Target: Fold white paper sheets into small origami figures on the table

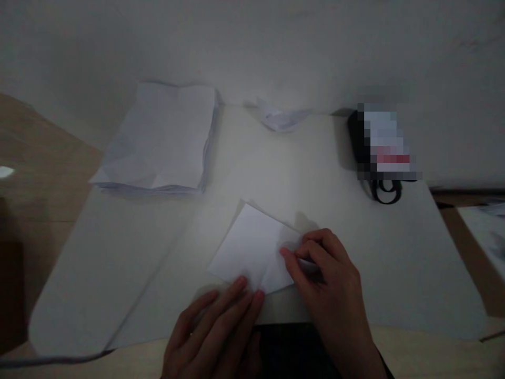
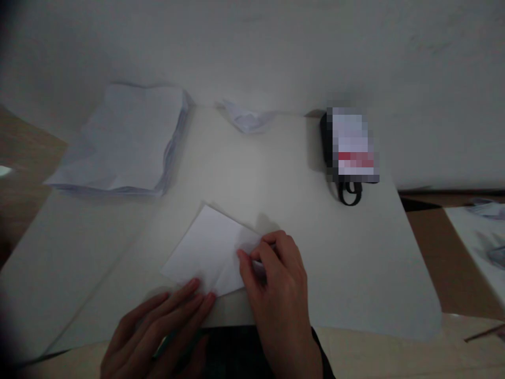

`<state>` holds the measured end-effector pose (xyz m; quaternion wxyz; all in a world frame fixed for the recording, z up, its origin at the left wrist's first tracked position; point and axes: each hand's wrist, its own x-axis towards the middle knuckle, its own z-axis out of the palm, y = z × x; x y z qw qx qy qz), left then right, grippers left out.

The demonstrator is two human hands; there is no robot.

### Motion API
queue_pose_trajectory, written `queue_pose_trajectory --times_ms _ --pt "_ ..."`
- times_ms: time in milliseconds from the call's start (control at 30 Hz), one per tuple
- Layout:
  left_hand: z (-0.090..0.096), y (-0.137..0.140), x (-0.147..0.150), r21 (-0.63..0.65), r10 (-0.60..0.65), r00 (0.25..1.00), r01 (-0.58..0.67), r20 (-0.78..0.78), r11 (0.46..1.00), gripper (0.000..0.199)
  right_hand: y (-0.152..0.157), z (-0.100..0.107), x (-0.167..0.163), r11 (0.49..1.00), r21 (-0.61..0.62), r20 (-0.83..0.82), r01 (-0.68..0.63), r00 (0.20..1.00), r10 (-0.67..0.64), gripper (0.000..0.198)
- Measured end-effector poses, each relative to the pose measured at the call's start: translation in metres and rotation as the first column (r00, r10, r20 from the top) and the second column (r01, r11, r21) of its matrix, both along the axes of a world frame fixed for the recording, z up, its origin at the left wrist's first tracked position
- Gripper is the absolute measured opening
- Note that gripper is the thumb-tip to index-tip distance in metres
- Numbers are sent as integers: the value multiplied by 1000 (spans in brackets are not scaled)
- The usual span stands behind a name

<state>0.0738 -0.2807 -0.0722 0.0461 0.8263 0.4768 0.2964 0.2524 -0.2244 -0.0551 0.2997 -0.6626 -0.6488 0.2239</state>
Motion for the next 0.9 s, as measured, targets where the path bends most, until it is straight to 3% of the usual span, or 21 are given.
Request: queue_pose_trajectory --times_ms 133,367,900 --pt "-4 -2 2 58 49 996 -54 80 997 29 0 0 0 1000 -1 -21 5 1000 -5 16" --pt "1 -2 1 43 47 998 -49 48 998 27 -1 -1 1 1000 -21 -9 10 1000 -11 16" --pt "-9 -12 8 42 129 990 -132 64 990 29 -1 0 0 1000 -5 -12 7 1000 -7 17"
